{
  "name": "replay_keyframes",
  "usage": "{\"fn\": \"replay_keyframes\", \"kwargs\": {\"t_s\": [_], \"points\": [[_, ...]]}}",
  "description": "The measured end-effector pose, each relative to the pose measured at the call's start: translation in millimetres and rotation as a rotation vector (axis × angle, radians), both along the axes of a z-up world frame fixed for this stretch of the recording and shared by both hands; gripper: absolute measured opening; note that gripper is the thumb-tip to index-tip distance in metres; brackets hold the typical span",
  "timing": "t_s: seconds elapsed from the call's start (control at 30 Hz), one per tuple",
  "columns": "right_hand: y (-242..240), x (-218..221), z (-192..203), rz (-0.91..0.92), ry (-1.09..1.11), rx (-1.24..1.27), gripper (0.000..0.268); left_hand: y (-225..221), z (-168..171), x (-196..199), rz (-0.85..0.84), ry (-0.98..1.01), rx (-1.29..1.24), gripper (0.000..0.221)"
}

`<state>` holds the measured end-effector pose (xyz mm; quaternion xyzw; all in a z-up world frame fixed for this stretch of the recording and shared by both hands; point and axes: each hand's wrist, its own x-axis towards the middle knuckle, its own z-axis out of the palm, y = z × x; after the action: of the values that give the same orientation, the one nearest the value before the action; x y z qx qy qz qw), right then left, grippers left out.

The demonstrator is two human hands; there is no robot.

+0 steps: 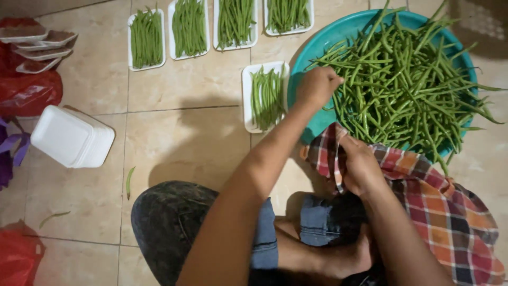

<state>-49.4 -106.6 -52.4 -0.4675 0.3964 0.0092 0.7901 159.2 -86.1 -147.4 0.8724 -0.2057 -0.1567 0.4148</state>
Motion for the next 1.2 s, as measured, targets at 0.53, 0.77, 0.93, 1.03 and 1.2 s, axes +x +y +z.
{"fn": "replay_keyframes", "kwargs": {"t_s": [0.53, 0.77, 0.93, 1.03, 1.2], "points": [[-42.6, 18.6, -56.1, -0.444, -0.013, 0.234, 0.039, -29.7, -22.7, -25.5, 0.064, 0.271, 0.059, 0.03], [-39.4, 22.0, -57.9, -0.379, -0.095, 0.206, 0.051, 0.6, 31.3, -119.3, 0.195, 0.378, -0.194, 0.025], [-48.8, 18.5, -111.4, -0.273, -0.106, 0.16, 0.039, 12.7, 37.0, -149.6, 0.128, 0.054, -0.268, 0.017], [-50.3, 20.0, -123.6, -0.272, -0.179, 0.166, 0.032, 21.5, 53.7, -158.1, 0.171, 0.167, -0.059, 0.025], [-46.0, 23.3, -78.7, -0.459, -0.176, 0.083, 0.032, 36.6, 74.9, -175.5, 0.116, 0.277, -0.045, 0.025]]}}
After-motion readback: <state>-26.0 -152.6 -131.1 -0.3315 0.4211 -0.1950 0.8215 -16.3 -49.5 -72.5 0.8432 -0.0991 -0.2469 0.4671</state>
